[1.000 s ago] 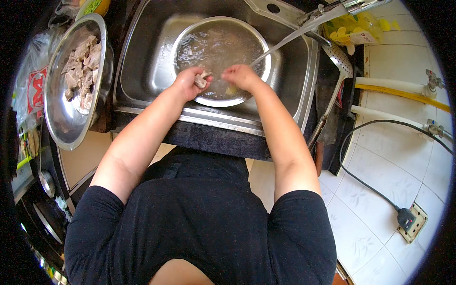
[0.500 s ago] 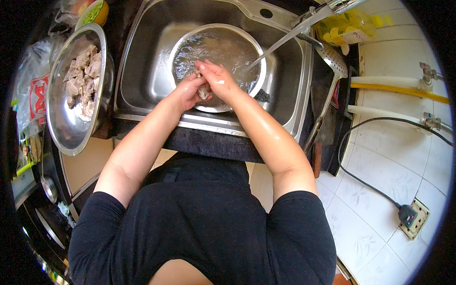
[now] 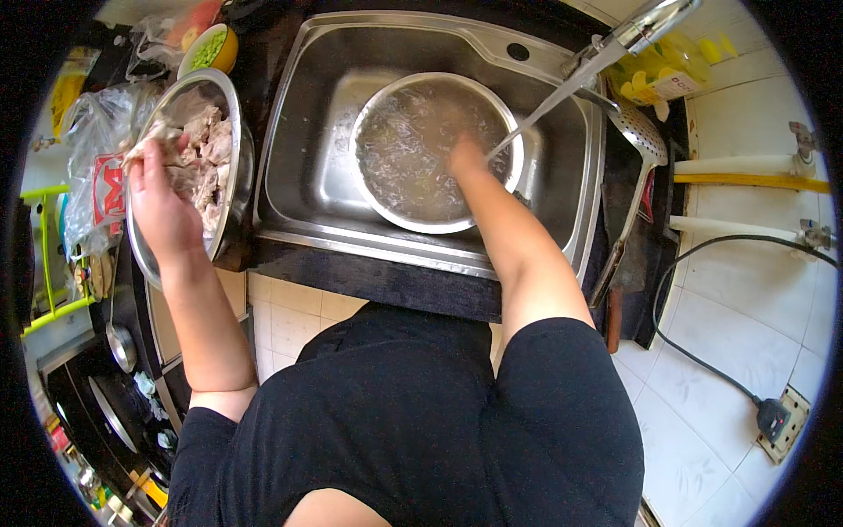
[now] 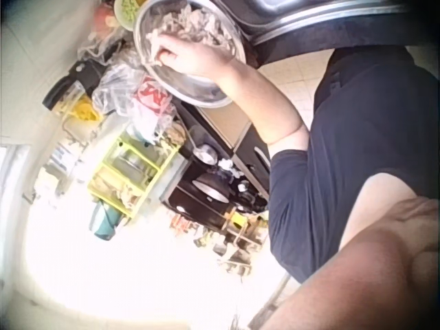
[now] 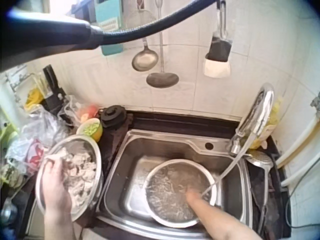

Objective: The person washes pieces of raw meat by hand under running tap water in a kitchen sink. They rinse the meat in a metal bowl, transfer the cleaned pieces to a separate metal tray, and finally rinse the bowl itself.

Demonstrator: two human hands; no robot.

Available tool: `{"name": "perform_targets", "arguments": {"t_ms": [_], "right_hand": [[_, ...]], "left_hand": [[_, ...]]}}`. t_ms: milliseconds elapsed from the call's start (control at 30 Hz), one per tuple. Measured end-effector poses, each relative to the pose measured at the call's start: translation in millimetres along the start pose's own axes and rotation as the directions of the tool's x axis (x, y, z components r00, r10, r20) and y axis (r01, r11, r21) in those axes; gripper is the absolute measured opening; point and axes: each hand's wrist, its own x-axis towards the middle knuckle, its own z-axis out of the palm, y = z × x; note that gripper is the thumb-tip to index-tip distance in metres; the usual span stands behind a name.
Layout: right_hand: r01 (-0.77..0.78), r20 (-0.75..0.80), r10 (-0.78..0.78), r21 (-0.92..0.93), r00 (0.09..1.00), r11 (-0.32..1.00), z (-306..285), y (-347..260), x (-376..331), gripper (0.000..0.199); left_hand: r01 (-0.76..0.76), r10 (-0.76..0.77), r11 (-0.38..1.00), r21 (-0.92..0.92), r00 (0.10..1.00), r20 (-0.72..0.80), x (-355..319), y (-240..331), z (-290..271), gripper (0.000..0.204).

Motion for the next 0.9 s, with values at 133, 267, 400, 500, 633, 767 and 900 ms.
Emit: {"name": "perform_targets", "arguments": {"t_ms": [133, 267, 400, 500, 633, 767, 900], "right_hand": [[0.158, 0.288, -0.166, 0.053, 0.943, 0.986, -5.8, 9.1, 4.6, 0.035], [-0.21, 0.373, 0.052, 0.398, 0.926, 0.893, -9.4, 16.1, 9.4, 0.034], [-0.304, 0.371, -0.105, 0.867, 0.923, 0.394, -45.9, -7.3, -35.7, 0.032], [-0.383, 0.422, -0.127, 0.889, 0.897, 0.25, -60.3, -16.4, -47.3, 0.027], [-0.229, 0.287, -0.081, 0.881, 0.955, 0.414, -77.4, -46.7, -67.9, 0.028], [0.127, -0.033, -0.147, 0.708, 0.989, 0.695, -63.0, -55.2, -76.3, 0.037], [0.016, 0.053, -0.035, 0.317, 0.998, 0.948, -65.2, -42.2, -58.8, 0.043]], "left_hand": [[0.375, -0.387, 0.91, -0.177, 0.921, -0.038, 25.7, -20.6, -51.7, 0.024], [0.258, -0.285, 0.944, -0.205, 0.951, -0.118, 15.3, -39.5, -52.6, 0.033], [-0.26, 0.258, 0.965, 0.023, 0.964, 0.057, -47.3, -19.9, 26.3, 0.034], [-0.084, 0.062, 0.996, 0.017, 0.841, 0.538, -71.0, -50.7, 51.8, 0.032], [0.587, -0.687, 0.724, 0.363, 0.566, 0.455, -103.8, -123.3, 93.7, 0.042], [0.953, -0.772, 0.294, 0.07, 0.193, 0.605, -114.9, -168.6, 102.1, 0.03], [0.904, -0.838, 0.425, 0.04, 0.376, 0.396, -118.4, -190.8, 93.0, 0.02]]}}
